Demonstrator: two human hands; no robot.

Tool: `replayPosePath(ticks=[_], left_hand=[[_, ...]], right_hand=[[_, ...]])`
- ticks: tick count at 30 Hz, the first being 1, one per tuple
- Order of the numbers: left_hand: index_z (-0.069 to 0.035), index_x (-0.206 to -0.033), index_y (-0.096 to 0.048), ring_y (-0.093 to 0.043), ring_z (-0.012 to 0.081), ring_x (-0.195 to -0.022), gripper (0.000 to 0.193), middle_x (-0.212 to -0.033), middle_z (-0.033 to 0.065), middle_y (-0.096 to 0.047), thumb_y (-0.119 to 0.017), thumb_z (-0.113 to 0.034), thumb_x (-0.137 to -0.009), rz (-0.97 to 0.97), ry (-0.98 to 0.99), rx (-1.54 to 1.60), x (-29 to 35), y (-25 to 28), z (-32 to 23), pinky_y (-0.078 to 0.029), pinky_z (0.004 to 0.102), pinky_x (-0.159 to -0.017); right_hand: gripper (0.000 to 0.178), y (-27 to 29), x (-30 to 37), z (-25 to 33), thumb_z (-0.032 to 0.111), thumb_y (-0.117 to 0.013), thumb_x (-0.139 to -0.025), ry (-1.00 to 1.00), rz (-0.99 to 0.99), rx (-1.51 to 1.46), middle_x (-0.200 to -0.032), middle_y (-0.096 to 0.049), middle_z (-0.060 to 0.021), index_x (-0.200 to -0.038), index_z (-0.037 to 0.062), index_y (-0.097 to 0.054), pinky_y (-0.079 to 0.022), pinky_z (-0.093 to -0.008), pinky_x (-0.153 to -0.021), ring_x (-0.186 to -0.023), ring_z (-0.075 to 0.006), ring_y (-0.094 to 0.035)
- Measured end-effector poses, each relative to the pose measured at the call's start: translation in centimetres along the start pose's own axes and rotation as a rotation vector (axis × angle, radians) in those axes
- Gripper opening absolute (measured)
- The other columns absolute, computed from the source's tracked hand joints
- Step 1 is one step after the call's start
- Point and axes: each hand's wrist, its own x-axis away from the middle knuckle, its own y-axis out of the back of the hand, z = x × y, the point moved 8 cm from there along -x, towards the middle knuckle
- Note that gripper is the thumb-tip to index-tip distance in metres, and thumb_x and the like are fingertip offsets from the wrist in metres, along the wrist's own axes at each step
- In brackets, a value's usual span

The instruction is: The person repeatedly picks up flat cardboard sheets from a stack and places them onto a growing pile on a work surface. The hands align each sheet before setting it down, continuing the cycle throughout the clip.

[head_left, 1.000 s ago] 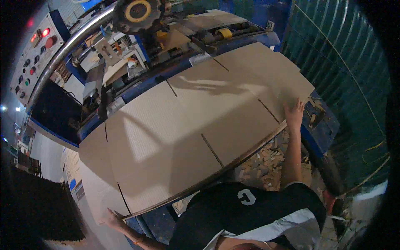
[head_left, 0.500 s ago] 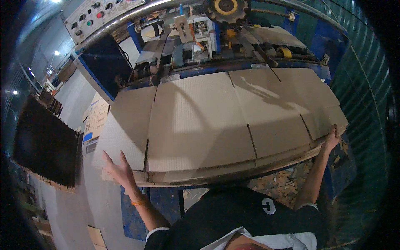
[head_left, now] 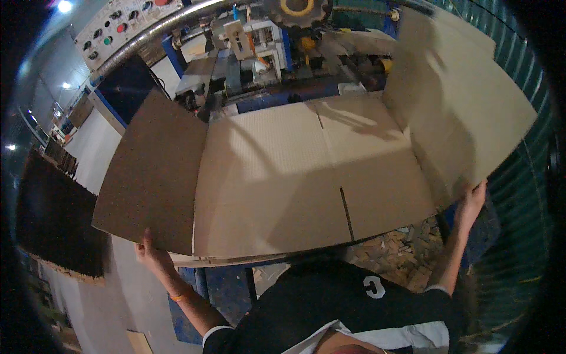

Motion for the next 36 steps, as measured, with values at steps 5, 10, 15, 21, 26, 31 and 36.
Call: replayPosePath(ticks=[5,10,15,21,26,31,36], left_hand=[[0.002,-0.114,-0.054,-0.052,0.0257,-0.106,0.035,-0.116,0.0147,-0.056,-0.056,-0.004,-0.079,0.503,-0.302,-0.349,8.3,-8.8,-3.0,-0.038,0.0349,-0.094],[-0.010,-0.115,-0.059,-0.052,0.0304,-0.108,0.050,-0.125,0.0102,-0.053,-0.057,0.003,-0.067,1.102,-0.641,-0.956,14.7,-18.1,-2.1,-0.039,0.0363,-0.095],[-0.011,-0.116,-0.059,-0.049,0.0301,-0.112,0.048,-0.127,0.0087,-0.052,-0.057,-0.001,-0.069,1.182,-0.703,-1.012,15.2,-19.6,-2.3,-0.040,0.0371,-0.096],[-0.012,-0.123,-0.053,-0.041,0.0311,-0.122,0.051,-0.133,0.0098,-0.045,-0.055,-0.005,-0.073,1.270,-0.734,-1.079,13.8,-19.8,-0.8,-0.032,0.0433,-0.103],[-0.012,-0.127,-0.049,-0.036,0.0306,-0.127,0.051,-0.135,0.0106,-0.042,-0.051,-0.007,-0.076,1.306,-0.721,-1.092,12.4,-20.6,0.2,-0.027,0.0461,-0.106],[-0.013,-0.129,-0.046,-0.036,0.0313,-0.127,0.054,-0.137,0.0122,-0.039,-0.054,-0.005,-0.076,1.252,-0.776,-1.016,11.2,-22.6,0.4,-0.026,0.0435,-0.107],[-0.013,-0.128,-0.047,-0.041,0.0324,-0.121,0.056,-0.131,0.0151,-0.043,-0.061,-0.007,-0.074,1.103,-0.836,-0.878,7.4,-27.0,2.7,-0.032,0.0469,-0.102]], right_hand=[[0.028,-8.6,12.4,6.2,0.000,-0.051,-0.077,0.396,0.681,0.201,-0.108,-0.062,-0.0085,-0.099,0.0103,-0.065,-0.045,-0.0369,-0.088,-0.105,-0.0207,-0.057],[0.035,-12.0,14.2,5.4,0.002,-0.057,-0.073,0.580,1.008,0.342,-0.118,-0.059,-0.0032,-0.103,0.0163,-0.065,-0.032,-0.0456,-0.102,-0.118,-0.0256,-0.048],[0.038,-13.1,13.5,5.8,0.004,-0.059,-0.071,0.645,1.076,0.310,-0.120,-0.057,-0.0032,-0.107,0.0170,-0.063,-0.029,-0.0471,-0.104,-0.119,-0.0265,-0.047],[0.043,-15.4,11.9,4.3,0.012,-0.061,-0.070,0.691,1.211,0.324,-0.127,-0.051,-0.0066,-0.113,0.0154,-0.060,-0.027,-0.0485,-0.104,-0.123,-0.0291,-0.041],[0.055,-17.5,9.7,2.2,0.035,-0.064,-0.074,0.646,1.336,0.434,-0.137,-0.040,-0.0064,-0.124,0.0155,-0.052,-0.022,-0.0494,-0.106,-0.130,-0.0280,-0.031],[0.070,-21.1,6.5,0.0,0.045,-0.064,-0.071,0.762,1.329,0.577,-0.142,-0.033,-0.0078,-0.131,0.0164,-0.044,-0.023,-0.0481,-0.105,-0.131,-0.0305,-0.029],[0.066,-25.7,2.8,-2.1,0.049,-0.059,-0.076,0.723,1.264,0.677,-0.143,-0.031,-0.0079,-0.134,0.0216,-0.041,-0.024,-0.0487,-0.104,-0.129,-0.0318,-0.030]])
